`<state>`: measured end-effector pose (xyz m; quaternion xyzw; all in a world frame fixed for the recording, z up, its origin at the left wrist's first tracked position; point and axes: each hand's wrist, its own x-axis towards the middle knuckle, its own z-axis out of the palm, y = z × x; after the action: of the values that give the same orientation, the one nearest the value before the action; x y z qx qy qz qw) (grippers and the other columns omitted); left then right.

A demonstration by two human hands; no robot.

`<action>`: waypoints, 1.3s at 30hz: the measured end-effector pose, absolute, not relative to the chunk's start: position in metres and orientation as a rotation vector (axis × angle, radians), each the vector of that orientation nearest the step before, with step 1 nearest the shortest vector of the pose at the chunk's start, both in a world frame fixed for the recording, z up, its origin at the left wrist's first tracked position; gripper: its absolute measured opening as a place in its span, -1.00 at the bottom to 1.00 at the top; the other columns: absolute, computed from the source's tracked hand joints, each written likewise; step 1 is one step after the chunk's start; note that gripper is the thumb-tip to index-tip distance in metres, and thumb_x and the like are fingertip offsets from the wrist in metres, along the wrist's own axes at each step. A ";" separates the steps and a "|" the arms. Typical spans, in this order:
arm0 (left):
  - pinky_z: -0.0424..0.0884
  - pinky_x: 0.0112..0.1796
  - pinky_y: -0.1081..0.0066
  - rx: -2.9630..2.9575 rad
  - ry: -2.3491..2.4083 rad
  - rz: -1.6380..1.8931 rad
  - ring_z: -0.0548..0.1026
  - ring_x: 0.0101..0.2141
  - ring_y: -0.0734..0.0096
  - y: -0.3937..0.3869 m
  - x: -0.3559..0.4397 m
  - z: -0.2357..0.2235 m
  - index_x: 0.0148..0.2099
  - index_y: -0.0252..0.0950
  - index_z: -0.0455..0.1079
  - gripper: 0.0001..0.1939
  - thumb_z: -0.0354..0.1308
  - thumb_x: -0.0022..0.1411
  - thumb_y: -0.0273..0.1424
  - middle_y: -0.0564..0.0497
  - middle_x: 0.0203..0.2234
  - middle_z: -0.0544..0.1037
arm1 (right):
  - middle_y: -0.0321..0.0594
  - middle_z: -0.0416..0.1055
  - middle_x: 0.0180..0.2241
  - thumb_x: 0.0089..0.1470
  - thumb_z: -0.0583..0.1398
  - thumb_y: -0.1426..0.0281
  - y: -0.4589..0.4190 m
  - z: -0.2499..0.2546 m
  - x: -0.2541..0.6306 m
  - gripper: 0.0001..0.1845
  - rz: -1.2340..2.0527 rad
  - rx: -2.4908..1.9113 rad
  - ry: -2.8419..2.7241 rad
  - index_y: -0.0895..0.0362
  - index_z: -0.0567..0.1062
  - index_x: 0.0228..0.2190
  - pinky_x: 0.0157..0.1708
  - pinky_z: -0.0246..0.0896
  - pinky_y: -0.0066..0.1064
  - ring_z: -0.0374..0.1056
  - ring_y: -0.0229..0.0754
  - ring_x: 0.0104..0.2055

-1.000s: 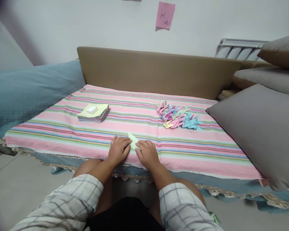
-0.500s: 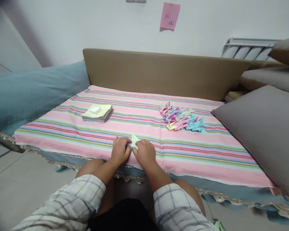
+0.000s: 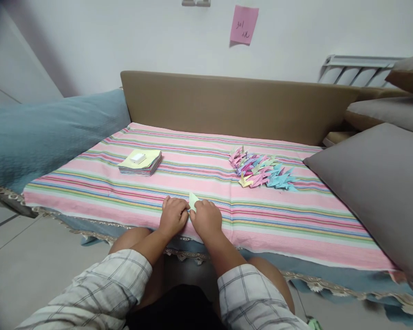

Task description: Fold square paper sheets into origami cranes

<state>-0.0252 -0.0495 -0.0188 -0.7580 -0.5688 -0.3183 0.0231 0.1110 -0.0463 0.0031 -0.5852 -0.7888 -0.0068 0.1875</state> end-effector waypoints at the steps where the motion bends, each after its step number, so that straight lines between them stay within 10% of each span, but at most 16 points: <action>1: 0.01 0.11 0.06 -2.349 -1.764 -0.990 0.39 -0.23 0.27 -0.050 -0.025 -0.019 -0.35 -0.19 0.37 -0.86 0.01 0.10 -0.50 0.05 -0.38 0.51 | -0.13 0.44 -0.35 0.05 0.16 0.32 -0.047 0.003 0.110 -0.86 -0.039 -1.654 -2.230 0.10 0.47 -0.36 -0.34 0.12 -0.33 0.33 -0.08 -0.26; 18: 0.38 -0.27 0.39 -2.375 -1.983 -1.871 0.47 -0.36 0.42 -0.041 -0.028 -0.022 -0.22 -0.26 0.30 -0.70 0.19 0.06 -0.20 0.04 -0.38 0.51 | -0.24 0.49 -0.47 -0.02 0.10 0.20 -0.041 -0.005 0.123 -0.69 0.970 -1.215 -1.445 0.16 0.50 -0.41 -0.43 0.22 -0.44 0.37 -0.19 -0.44; 24: 0.31 -0.04 0.30 -2.597 -1.736 -2.282 0.43 -0.06 0.25 -0.043 -0.034 -0.011 -0.38 -0.31 0.42 -0.77 0.20 0.04 -0.22 -0.12 -0.05 0.47 | -0.30 0.43 -0.50 -0.04 0.16 0.17 -0.039 -0.012 0.116 -0.70 1.192 -0.998 -1.333 0.17 0.46 -0.40 -0.47 0.19 -0.47 0.30 -0.27 -0.49; 39: 0.18 -0.55 0.59 -2.173 -2.108 -2.909 0.27 -0.63 0.66 -0.037 -0.022 -0.011 -0.44 -0.29 0.18 -0.55 0.40 -0.27 -0.28 0.24 -0.65 0.33 | -0.26 0.48 -0.46 -0.02 0.16 0.20 -0.043 -0.009 0.114 -0.69 1.160 -1.010 -1.354 0.15 0.48 -0.30 -0.44 0.28 -0.42 0.38 -0.21 -0.43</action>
<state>-0.0224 -0.0366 -0.0111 -0.4470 -0.4336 -0.5985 -0.5040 0.1145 -0.0430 -0.0087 -0.4212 -0.5645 0.4837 0.5195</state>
